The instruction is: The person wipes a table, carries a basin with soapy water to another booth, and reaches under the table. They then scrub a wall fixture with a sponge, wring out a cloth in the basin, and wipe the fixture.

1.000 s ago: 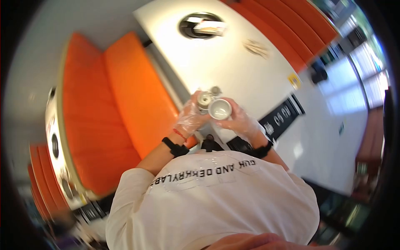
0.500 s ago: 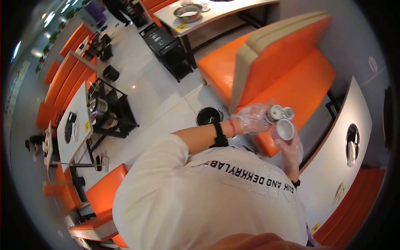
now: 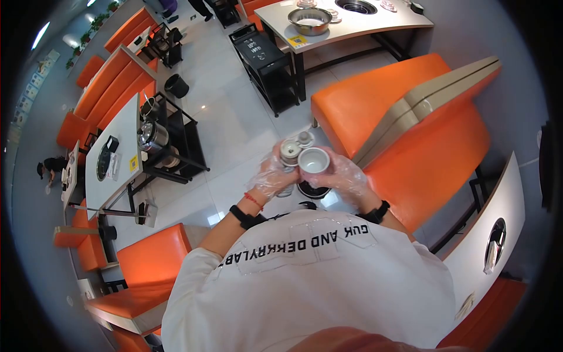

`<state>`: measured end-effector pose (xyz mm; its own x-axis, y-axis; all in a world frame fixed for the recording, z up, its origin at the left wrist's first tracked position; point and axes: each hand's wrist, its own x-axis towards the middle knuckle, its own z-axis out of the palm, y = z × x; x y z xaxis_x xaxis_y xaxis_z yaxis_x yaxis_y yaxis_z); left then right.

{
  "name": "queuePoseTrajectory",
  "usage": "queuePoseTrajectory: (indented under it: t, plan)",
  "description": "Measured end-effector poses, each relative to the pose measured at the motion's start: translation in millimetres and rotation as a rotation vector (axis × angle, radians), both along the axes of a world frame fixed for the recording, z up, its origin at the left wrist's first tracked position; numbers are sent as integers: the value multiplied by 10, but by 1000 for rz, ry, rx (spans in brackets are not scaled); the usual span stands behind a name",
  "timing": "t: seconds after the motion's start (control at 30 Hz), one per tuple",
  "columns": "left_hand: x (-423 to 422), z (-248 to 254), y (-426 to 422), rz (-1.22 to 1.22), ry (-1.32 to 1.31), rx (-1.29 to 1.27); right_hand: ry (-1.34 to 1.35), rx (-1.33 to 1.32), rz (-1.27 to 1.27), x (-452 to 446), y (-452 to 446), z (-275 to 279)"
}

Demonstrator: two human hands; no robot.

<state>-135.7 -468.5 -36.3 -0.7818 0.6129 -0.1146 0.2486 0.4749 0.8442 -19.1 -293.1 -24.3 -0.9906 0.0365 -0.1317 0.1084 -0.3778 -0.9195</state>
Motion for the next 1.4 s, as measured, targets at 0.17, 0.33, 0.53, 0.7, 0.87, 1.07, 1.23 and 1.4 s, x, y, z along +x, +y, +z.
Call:
queuePoseTrajectory:
  t: [0.17,0.33,0.53,0.7,0.87,1.07,1.23,1.4]
  plan:
    - [-761,-323,-232,155,142,-100,22,48,128,-945,-38,-195]
    - [-1464,-323,-337,216,73,-84,-27,75,212,-1856,-107,-293]
    - [-2842,-553,-446,142,-20,-46,-86,29,122,-3037,-332,-369]
    - [-4057,-230,-477,-53,44,-49,-123,85,-75,-3983,-559,-73]
    - [-5052,-277,-232,-141,143,-16,-46,97,-188,-4738,-460,14]
    - [-5885,-169,366,-192,53,45,-25,63,-261,-5591,4,-56]
    - [-6785,-435,1262,-147,142,7,-53,144,-265,-6456,906,-172]
    - [-7797,-398,2507,-68,143,57,-29,116,-175,-7634,2238,-252]
